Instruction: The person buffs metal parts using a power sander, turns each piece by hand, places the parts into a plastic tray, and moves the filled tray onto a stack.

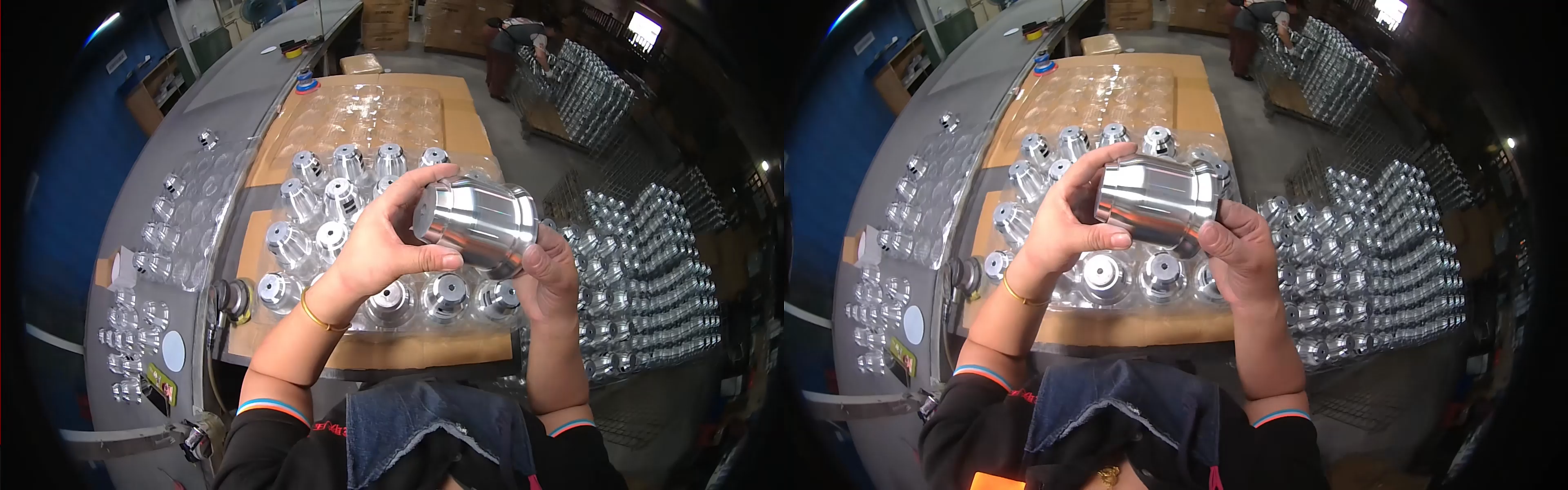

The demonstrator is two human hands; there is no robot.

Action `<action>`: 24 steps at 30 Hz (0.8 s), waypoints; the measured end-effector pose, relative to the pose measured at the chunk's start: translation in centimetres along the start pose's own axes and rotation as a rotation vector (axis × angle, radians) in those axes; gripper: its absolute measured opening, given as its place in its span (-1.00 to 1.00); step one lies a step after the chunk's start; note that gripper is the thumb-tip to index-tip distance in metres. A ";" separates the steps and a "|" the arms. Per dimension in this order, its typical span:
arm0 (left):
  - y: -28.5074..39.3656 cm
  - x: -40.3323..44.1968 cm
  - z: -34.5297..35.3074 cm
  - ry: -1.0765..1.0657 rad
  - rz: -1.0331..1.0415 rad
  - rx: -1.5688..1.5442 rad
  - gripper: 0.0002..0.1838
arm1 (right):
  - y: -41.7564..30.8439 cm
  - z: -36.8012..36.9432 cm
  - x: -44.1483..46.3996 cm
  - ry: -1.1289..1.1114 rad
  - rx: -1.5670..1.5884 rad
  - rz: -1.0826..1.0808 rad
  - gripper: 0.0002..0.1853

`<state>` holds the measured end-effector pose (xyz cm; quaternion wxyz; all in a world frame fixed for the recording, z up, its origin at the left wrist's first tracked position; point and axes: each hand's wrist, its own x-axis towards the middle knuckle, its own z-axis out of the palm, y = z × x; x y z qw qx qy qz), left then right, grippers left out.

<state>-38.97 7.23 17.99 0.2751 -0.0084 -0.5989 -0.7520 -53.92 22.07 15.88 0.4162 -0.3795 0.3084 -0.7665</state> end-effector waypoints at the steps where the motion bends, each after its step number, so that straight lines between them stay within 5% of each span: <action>1: 0.1 -0.2 -0.3 -0.013 0.036 0.003 -0.14 | 0.2 0.1 0.2 -0.026 0.012 0.001 -0.58; 11: 0.6 -1.0 -1.6 0.087 0.008 -0.107 -0.15 | 3.1 2.9 -0.1 0.032 0.086 -0.054 -0.66; 18: 0.3 -1.1 -1.7 0.147 -0.028 -0.210 -0.15 | 4.3 3.5 -1.1 0.000 -0.343 0.040 -0.62; 20: 0.1 -1.1 -1.9 0.133 -0.031 -0.212 -0.15 | 3.7 4.5 -0.2 0.052 0.244 0.129 -0.39; 24: 0.0 -1.3 -1.8 0.066 -0.064 -0.139 -0.16 | 3.5 4.1 0.3 0.093 0.400 0.313 -0.25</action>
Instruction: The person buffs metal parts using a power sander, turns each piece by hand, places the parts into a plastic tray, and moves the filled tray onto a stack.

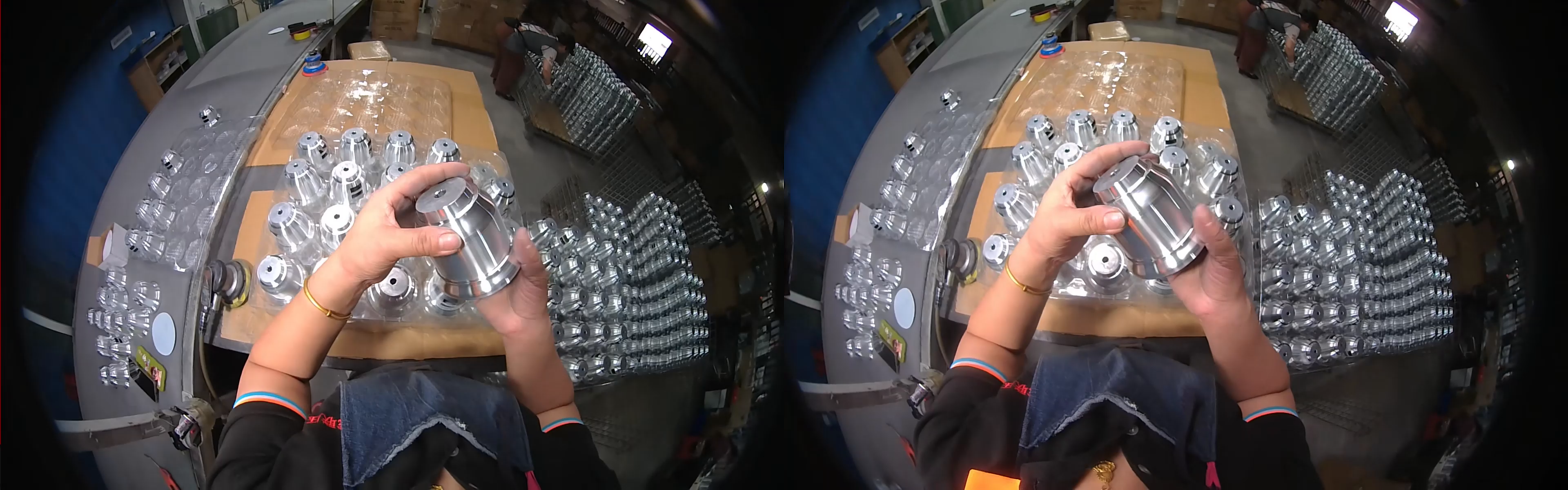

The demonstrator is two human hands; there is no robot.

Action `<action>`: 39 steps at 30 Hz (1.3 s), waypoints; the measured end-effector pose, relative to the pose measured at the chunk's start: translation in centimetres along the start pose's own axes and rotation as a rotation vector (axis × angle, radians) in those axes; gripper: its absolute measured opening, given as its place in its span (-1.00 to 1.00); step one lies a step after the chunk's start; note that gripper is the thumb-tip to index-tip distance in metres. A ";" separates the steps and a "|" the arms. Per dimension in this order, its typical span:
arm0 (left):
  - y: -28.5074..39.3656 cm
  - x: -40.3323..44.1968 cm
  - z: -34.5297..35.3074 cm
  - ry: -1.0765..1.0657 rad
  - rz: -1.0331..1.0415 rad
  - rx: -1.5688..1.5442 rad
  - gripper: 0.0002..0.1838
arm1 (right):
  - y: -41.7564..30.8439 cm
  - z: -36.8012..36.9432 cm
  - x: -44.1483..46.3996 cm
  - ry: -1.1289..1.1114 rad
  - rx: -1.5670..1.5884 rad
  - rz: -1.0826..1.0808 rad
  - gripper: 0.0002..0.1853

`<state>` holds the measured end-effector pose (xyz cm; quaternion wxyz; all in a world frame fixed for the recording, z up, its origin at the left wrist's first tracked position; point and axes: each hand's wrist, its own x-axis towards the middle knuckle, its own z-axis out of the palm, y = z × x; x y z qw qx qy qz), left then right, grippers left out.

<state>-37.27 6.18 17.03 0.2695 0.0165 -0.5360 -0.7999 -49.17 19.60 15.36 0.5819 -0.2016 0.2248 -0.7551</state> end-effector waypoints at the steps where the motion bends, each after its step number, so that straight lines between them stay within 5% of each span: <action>1: 0.1 0.0 0.0 -0.018 -0.014 0.026 -0.16 | 0.0 -0.2 0.0 0.004 -0.002 0.002 -0.25; 7: -0.8 -0.8 -0.8 -0.093 -0.075 0.036 -0.23 | 1.5 -0.8 -0.1 0.025 0.053 0.113 -0.36; 19: -0.4 -4.6 -5.4 0.147 0.003 0.033 -0.35 | 5.6 -0.1 2.2 0.006 0.313 0.237 -0.40; 23: 0.4 -7.3 -11.8 0.528 0.290 0.739 -0.43 | 6.6 0.3 2.9 0.003 0.350 0.278 -0.38; 27: 0.9 -12.4 -19.9 1.087 -0.034 1.752 -0.38 | 7.6 0.5 3.7 -0.029 0.394 0.305 -0.43; 29: -0.9 -15.2 -25.5 1.176 -0.196 1.803 -0.33 | 8.3 0.8 4.1 -0.079 0.437 0.331 -0.44; 32: -1.4 -17.5 -27.9 0.945 -0.815 1.595 -0.18 | 9.7 1.4 4.8 -0.089 0.466 0.357 -0.46; 36: -1.5 -18.9 -29.0 1.009 -0.567 1.744 -0.06 | 11.9 1.8 6.0 0.037 0.321 0.361 -0.46; 39: -1.2 -21.3 -31.2 1.000 -0.645 1.588 -0.07 | 13.8 1.9 6.6 0.031 0.279 0.362 -0.47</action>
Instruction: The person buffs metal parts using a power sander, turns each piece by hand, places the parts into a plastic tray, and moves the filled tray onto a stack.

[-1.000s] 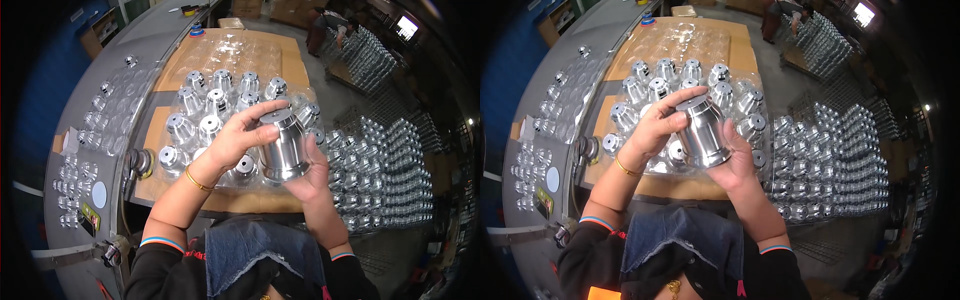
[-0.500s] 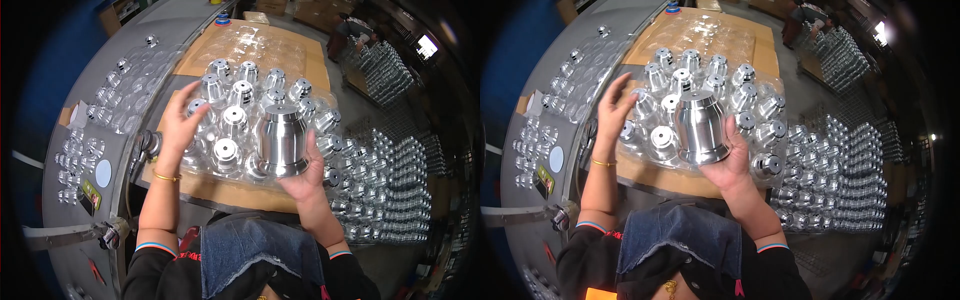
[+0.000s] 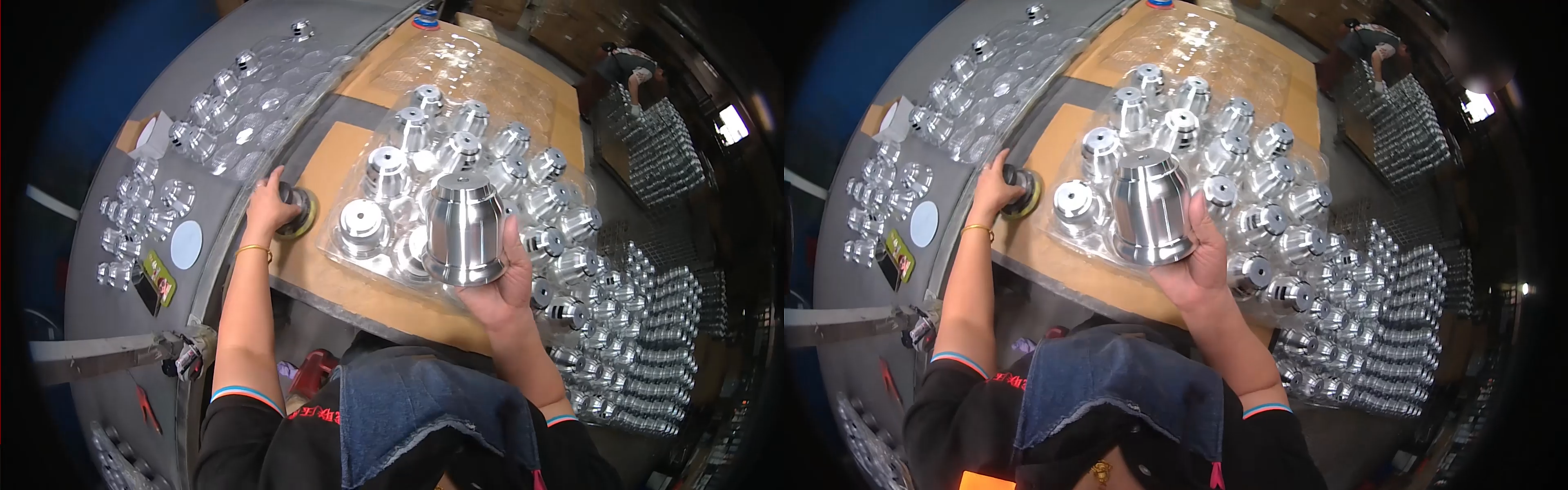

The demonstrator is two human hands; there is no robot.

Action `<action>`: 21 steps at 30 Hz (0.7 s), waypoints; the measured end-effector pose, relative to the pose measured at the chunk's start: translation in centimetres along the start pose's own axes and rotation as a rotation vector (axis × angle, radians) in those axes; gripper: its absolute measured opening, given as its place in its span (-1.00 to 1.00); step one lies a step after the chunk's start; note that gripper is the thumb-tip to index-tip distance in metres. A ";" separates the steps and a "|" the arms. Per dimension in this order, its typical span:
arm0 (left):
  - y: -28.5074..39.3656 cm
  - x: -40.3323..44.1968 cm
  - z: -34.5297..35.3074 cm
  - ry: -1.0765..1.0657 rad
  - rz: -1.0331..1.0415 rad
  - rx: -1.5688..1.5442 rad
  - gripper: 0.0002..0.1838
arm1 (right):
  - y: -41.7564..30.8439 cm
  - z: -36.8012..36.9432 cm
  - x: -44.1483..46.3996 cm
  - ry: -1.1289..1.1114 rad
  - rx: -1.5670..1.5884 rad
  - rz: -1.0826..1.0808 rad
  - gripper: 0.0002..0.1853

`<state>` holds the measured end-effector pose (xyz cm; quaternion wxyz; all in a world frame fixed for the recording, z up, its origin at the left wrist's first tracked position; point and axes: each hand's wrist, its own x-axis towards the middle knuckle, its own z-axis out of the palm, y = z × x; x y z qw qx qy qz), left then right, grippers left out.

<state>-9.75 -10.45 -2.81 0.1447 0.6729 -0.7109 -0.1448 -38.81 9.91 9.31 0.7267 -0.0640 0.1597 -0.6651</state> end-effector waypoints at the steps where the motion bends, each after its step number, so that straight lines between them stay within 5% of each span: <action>1: -0.4 -0.4 -0.3 -0.027 0.007 -0.008 -0.08 | 0.6 0.1 0.4 -0.001 0.001 0.018 -0.47; 5: -2.8 -0.8 -0.9 -0.064 0.164 -0.092 -0.12 | 3.3 0.4 2.4 -0.031 0.073 0.098 -0.51; 12: -3.5 -7.2 -4.7 0.209 -0.207 -0.323 -0.17 | 9.2 0.6 6.5 -0.104 -0.050 0.245 -0.50; 16: -4.8 -12.4 -9.2 0.387 -0.201 -0.575 -0.17 | 14.4 0.6 8.3 -0.094 -0.148 0.313 -0.51; 21: -5.1 -17.2 -11.9 0.333 -0.288 -0.661 -0.14 | 21.2 -2.7 9.9 0.021 -0.173 0.380 -0.60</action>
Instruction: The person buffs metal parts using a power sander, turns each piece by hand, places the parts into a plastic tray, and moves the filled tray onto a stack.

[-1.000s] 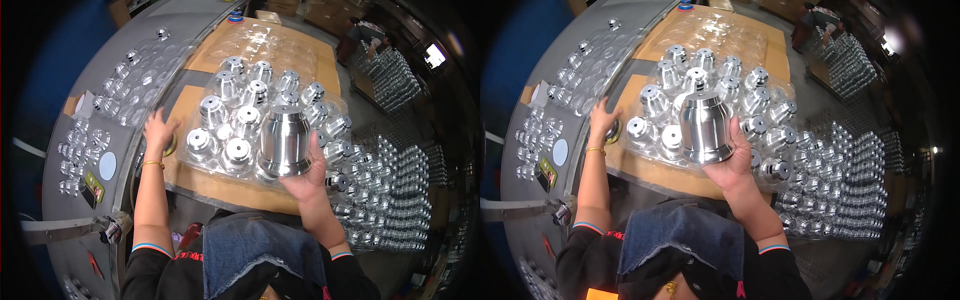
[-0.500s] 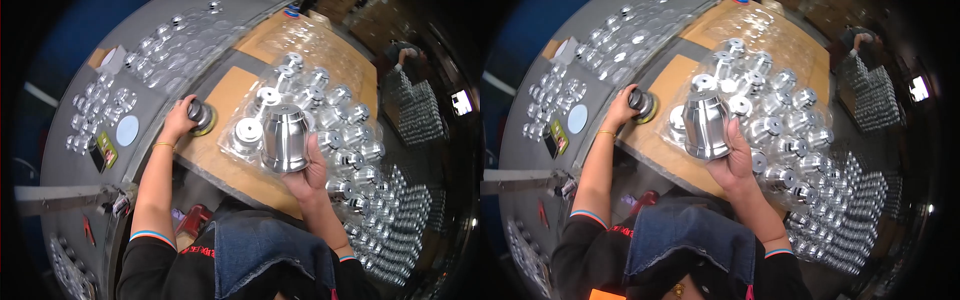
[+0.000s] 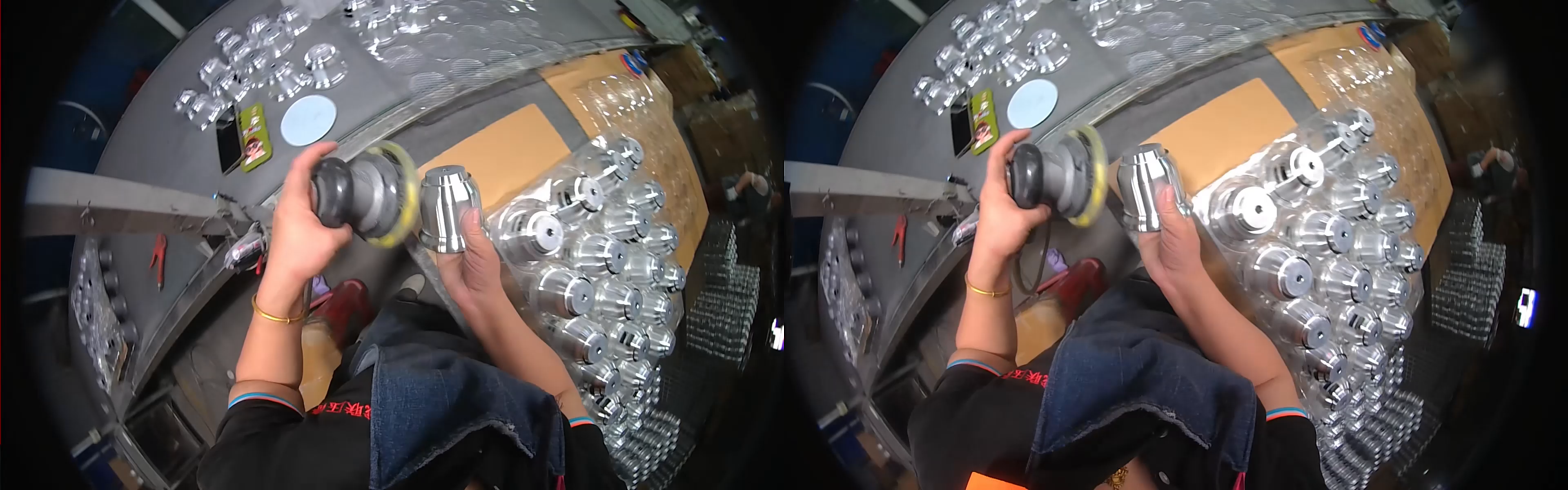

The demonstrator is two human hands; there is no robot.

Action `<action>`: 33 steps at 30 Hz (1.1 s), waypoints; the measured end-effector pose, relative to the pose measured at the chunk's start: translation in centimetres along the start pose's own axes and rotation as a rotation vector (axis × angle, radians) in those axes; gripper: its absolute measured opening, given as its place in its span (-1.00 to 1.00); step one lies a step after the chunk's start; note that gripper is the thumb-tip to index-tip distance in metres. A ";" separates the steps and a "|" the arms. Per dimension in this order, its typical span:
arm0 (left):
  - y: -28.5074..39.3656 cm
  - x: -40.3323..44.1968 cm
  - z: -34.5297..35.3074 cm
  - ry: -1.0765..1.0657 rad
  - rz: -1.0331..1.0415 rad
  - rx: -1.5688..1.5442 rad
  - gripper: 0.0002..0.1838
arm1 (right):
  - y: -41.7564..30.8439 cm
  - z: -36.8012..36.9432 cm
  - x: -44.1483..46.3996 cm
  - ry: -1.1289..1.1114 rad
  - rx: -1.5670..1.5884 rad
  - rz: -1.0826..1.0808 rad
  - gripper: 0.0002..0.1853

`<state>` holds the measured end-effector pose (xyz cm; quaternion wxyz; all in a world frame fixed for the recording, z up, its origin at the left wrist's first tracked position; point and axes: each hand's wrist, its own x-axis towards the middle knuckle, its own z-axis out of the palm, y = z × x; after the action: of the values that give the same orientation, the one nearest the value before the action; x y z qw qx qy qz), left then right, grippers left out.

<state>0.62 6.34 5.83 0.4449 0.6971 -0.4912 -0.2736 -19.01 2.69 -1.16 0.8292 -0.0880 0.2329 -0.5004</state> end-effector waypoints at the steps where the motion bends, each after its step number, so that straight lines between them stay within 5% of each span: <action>1: -0.6 -0.4 -0.1 -0.053 0.020 0.025 -0.11 | 0.9 -0.7 0.6 0.003 -0.001 0.022 -0.60; 5: -2.0 -1.6 1.3 -0.221 -0.073 0.066 -0.20 | 3.7 -3.5 1.9 0.081 -0.101 -0.008 -0.55; 7: -2.1 -1.8 2.4 -0.225 0.071 0.200 -0.23 | 4.2 -3.9 2.1 0.055 -0.089 0.093 -0.56; 12: -0.6 -1.4 3.2 -0.392 -0.078 0.197 -0.28 | 4.4 -4.8 2.2 0.032 -0.142 0.059 -0.68; 19: -1.9 0.1 3.3 -0.397 0.044 0.244 -0.31 | 3.8 -5.6 2.4 0.145 -0.401 0.047 -0.57; 25: -7.3 2.9 3.6 -0.491 -0.147 -0.104 -0.22 | 2.7 -7.5 3.2 0.124 0.232 0.074 -0.57; 29: -8.3 3.2 3.5 -0.507 -0.184 -0.199 -0.21 | 2.6 -7.1 3.1 0.128 0.187 0.074 -0.57; 33: -4.2 1.9 2.7 -0.471 -0.009 0.142 -0.29 | 2.8 -6.5 3.5 0.125 0.168 0.109 -0.55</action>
<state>0.92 4.12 0.97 0.2669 0.6459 -0.5961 -0.3952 -18.52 1.62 -8.98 0.8435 0.0258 0.2458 -0.4770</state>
